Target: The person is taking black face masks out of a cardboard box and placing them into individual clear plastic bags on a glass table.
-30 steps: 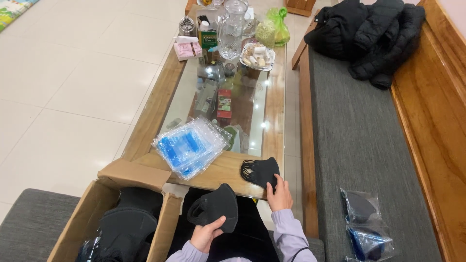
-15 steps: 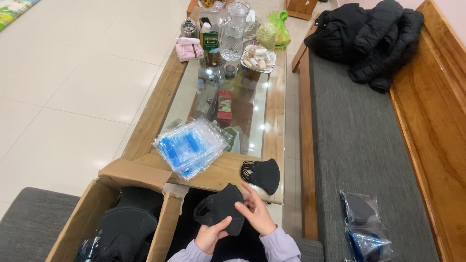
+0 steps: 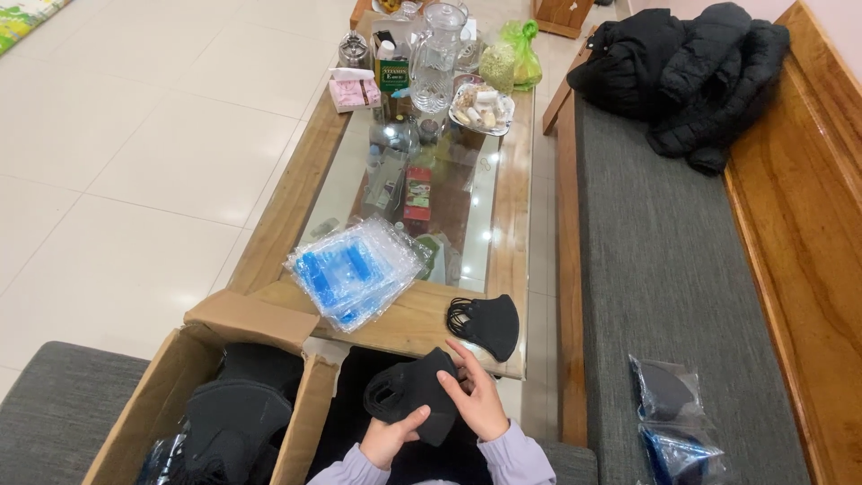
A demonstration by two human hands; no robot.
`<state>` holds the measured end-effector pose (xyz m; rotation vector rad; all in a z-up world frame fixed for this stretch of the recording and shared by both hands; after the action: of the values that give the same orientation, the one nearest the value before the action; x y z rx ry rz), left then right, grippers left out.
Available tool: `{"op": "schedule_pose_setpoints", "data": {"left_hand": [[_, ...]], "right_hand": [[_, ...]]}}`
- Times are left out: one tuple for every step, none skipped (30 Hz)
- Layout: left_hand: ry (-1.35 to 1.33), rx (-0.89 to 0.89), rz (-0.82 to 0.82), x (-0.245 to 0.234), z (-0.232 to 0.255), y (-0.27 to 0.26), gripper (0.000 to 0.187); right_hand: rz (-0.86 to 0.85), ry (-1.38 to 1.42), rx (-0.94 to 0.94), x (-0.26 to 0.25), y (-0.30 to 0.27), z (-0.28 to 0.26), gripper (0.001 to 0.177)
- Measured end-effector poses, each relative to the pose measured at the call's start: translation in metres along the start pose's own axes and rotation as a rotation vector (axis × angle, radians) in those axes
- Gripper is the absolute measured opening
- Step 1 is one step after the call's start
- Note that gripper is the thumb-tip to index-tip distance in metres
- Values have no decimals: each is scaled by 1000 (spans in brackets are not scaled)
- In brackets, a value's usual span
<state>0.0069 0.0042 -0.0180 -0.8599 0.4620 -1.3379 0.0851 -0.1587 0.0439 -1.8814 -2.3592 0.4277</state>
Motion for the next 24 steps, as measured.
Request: {"op": "schedule_pose_setpoints", "data": {"left_hand": [[0,2,-1,0,-10,9,61],[-40,35,-24,0,-20,18,60],[-79,68,-46,0,-30,26,59],[-80,68,-46,0,-30,25,59],[-95,77,-66,0,-29,25,59],[-111,86,-85,0,-28,24,59],[-112,85,-85,0,-30,26,59],[-38,93,-58,-2,-32,29,57],[36,100,-32,-3,-34,31,54],[36,100,-32,-3,-34,32,54],[70,114,-35,-3,-34,32,52],[104,128,-40,-3,-33,31,50],[105,127,-40,-4,-34,33,50],[51,133,-38,-4,-35,35,51],[-3,139,-35,-5,-36,37,52],[-4,138,-35,-4,-27,29,52],[-10,122,1,-4,-18,21,54],[-17,104,38,-4,-9,13,56],[-18,102,38,-4,-9,14,56],[-83,95,80,-5,-8,15,53],[-147,87,121,-5,-8,16,50],[-148,87,122,-5,-2,12,50],[-215,81,124,-5,3,9,49],[-282,74,128,-5,8,5,49]], "right_hand": [[0,-1,-2,0,0,-2,61],[2,-57,-82,0,0,-6,51],[3,-113,-163,1,-1,-9,44],[3,-113,-162,2,-1,-8,44],[25,-115,-222,3,-1,-9,40],[45,-117,-281,3,-2,-10,36],[44,-117,-281,4,-3,-10,36],[103,-199,-420,5,-5,-13,25],[161,-281,-559,5,-7,-15,15],[162,-280,-559,7,-8,-19,15],[174,-276,-586,8,-9,-23,11],[187,-271,-611,9,-11,-27,8],[188,-271,-610,9,-12,-27,8],[162,-217,-541,9,-12,-25,8],[135,-163,-473,10,-12,-24,10],[135,-164,-472,9,-10,-14,10],[129,-143,-404,8,-7,-3,16],[121,-122,-335,7,-5,8,24],[120,-123,-333,9,-6,13,24],[105,-128,-323,11,-8,18,25],[90,-133,-312,12,-9,23,26],[89,-133,-312,14,-11,24,26],[72,-149,-331,16,-14,25,25],[54,-164,-349,19,-17,26,24]]}}
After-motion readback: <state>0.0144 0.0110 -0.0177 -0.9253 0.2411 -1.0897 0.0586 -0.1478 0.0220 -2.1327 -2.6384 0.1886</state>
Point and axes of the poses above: each hand's wrist, its own y-axis towards the middle knuckle, its own x-axis out of the palm, z = x × y, the point moved 2 cm from there along y, towards the middle knuckle, and after that the axes turned 13 degrees about y, right-handed, at the moved point
